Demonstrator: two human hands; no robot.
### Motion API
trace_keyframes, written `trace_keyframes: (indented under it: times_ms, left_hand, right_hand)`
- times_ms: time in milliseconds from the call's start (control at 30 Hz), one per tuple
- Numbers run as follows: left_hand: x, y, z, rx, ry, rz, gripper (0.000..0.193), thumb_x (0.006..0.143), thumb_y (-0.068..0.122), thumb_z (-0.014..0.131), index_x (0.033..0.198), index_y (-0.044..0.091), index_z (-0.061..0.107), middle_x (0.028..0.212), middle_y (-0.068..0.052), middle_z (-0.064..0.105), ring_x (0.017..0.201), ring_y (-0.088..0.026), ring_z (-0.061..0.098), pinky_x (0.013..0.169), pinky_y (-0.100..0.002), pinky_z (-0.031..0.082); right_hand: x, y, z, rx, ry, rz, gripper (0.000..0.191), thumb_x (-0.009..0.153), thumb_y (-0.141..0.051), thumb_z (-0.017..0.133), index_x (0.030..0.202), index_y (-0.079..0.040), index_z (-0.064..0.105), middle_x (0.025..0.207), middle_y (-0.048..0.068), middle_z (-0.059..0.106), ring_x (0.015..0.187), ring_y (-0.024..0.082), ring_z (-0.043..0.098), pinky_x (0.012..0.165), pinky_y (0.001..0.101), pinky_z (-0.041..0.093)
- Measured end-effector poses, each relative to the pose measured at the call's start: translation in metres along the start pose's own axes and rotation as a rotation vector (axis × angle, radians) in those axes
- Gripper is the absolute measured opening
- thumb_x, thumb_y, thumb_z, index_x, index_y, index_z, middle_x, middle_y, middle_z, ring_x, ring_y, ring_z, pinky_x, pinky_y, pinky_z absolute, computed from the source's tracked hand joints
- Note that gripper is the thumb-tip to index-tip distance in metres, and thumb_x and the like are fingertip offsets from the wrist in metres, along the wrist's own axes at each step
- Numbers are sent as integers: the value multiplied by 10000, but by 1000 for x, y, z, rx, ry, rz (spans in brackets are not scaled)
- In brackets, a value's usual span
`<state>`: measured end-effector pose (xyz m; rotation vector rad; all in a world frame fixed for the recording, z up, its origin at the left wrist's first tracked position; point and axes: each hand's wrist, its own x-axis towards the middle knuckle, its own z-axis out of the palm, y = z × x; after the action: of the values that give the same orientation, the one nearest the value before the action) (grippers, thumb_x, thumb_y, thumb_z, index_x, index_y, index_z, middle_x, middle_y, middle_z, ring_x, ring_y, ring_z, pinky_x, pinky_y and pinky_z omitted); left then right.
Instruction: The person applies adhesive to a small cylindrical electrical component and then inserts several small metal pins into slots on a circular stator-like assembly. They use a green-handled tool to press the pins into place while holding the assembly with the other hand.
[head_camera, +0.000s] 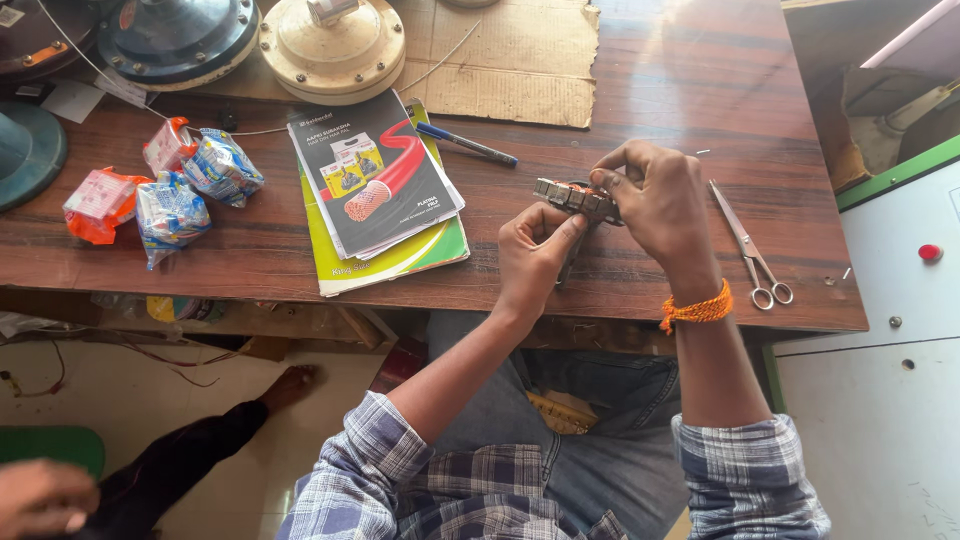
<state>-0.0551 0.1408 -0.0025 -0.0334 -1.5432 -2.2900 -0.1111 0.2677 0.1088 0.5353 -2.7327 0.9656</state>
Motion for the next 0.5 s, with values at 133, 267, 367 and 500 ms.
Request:
trace_keyframes:
  times_ms: [133,267,367,500]
  left_hand:
    - [-5,10,6,-12,25,-77,114,971,97,748,893,59,674,799,46,640,673,-7,508,586,-198,393]
    - [3,38,-2,742,-28,541,255,887,145,806,1086,137,646,932,-34,650,803,-163,611,725,-303,484]
    - [35,56,-17,870,-346,958,676,835,175,775,1435,194,463,1168,-58,693,1059,-252,664,943,-398,533]
    - [62,59,-26,862,-662,768,881,903,181,804,1625,232,301,1203,12,712,1083,-199,680,1001,-372,561]
  right_hand:
    - [1,11,-3,61,-41,92,122,924,-141,773,996,-43,783,737,58,726,607,90,631,514,298,475]
    - [-8,24,-12,133,-39,200,126,941,-140,755,1015,-40,777,744,39,728,615,54,606,509,270,447]
    - [-17,30,-22,189,-40,263,127,951,-142,757,1012,-31,767,738,30,723,610,44,583,502,255,413]
    - [-28,30,-36,473,-54,271,109,977,-107,750,1006,-1,753,790,8,703,674,26,563,560,215,412]
